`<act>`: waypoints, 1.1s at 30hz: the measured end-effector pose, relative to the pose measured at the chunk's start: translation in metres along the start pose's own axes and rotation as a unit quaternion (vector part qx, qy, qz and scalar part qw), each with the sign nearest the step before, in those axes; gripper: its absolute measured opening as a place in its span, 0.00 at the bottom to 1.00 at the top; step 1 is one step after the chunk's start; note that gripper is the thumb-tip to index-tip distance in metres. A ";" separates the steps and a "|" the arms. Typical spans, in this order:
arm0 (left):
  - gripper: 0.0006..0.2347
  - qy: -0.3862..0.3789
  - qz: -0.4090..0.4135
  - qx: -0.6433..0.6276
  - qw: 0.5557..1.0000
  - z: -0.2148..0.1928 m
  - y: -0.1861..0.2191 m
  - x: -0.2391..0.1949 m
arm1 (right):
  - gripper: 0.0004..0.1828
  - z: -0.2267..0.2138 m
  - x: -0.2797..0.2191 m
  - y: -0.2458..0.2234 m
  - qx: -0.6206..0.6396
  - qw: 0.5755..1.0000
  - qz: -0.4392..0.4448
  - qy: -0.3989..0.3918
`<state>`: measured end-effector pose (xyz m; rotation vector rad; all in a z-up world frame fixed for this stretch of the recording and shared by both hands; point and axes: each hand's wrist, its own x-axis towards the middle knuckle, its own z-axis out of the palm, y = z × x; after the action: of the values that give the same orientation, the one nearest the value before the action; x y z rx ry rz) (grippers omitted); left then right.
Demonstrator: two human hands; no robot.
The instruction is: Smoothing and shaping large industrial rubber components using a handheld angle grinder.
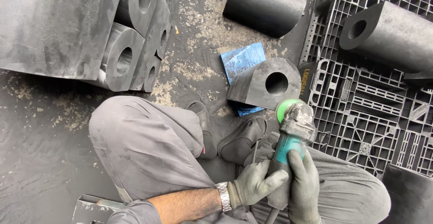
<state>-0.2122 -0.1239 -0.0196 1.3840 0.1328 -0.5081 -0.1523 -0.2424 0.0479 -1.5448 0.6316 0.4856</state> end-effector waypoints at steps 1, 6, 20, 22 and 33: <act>0.26 0.000 0.003 0.004 1.000 0.002 -0.002 0.000 | 0.20 0.002 -0.002 -0.001 0.007 1.000 0.003 -0.003; 0.23 0.049 0.042 -0.032 0.997 -0.004 0.009 -0.011 | 0.21 0.014 0.004 -0.006 -0.050 0.999 0.012 -0.009; 0.20 0.055 0.019 -0.048 0.997 -0.002 0.008 -0.010 | 0.20 0.016 0.009 -0.009 -0.067 0.997 0.017 -0.013; 0.20 0.104 0.037 -0.083 0.990 -0.001 0.009 -0.014 | 0.20 0.027 0.007 -0.015 -0.109 0.993 0.014 -0.040; 0.21 0.057 0.015 -0.088 0.994 -0.005 0.011 -0.008 | 0.20 0.027 0.007 -0.023 -0.097 0.995 0.022 -0.025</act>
<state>-0.2138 -0.1156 -0.0078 1.2401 0.2437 -0.3841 -0.1301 -0.2156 0.0582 -1.6995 0.5945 0.6318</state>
